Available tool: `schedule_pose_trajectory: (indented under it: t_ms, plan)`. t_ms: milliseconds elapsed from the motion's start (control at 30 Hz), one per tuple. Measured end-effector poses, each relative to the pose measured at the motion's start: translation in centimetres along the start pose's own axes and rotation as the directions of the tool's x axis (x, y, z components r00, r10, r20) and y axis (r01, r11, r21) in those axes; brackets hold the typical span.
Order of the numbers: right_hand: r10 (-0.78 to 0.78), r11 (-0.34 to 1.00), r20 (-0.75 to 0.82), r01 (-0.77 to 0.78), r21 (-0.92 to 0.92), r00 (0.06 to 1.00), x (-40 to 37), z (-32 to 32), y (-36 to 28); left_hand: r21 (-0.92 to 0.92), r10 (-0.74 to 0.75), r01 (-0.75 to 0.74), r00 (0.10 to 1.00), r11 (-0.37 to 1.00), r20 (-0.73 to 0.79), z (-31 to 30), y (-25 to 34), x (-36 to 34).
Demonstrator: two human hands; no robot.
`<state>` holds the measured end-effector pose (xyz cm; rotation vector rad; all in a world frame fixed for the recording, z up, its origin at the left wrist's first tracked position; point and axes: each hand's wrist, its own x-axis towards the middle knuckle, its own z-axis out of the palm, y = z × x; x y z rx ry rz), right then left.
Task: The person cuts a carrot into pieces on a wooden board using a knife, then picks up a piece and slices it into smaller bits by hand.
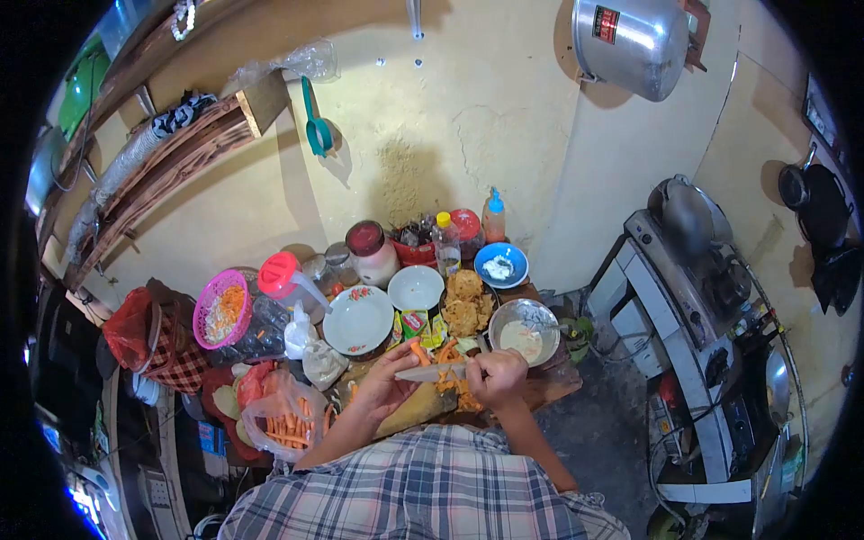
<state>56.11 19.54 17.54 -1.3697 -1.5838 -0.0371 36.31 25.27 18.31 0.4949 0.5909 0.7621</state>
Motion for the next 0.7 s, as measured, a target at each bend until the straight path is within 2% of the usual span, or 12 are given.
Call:
schedule_pose_trajectory:
  t_ms: [67, 300, 700]
  plan:
    - [-0.005, 0.999, -0.023, 0.004, -0.035, 1.0, 0.5, -0.2, -0.4, 0.027, -0.012, 0.013, 0.999, 1.0, -0.036, 0.2, 0.0, 0.1]
    - [-0.083, 0.995, -0.064, 0.079, -0.061, 0.994, 1.5, -1.4, -0.4, 0.013, -0.011, 0.01, 0.996, 1.0, 0.086, 2.3, 1.1, 0.0]
    - [-0.105, 0.993, -0.064, 0.102, -0.062, 0.992, 2.1, -2.9, -1.5, -0.022, 0.009, -0.006, 0.987, 1.0, 0.162, 2.6, 1.0, -0.5]
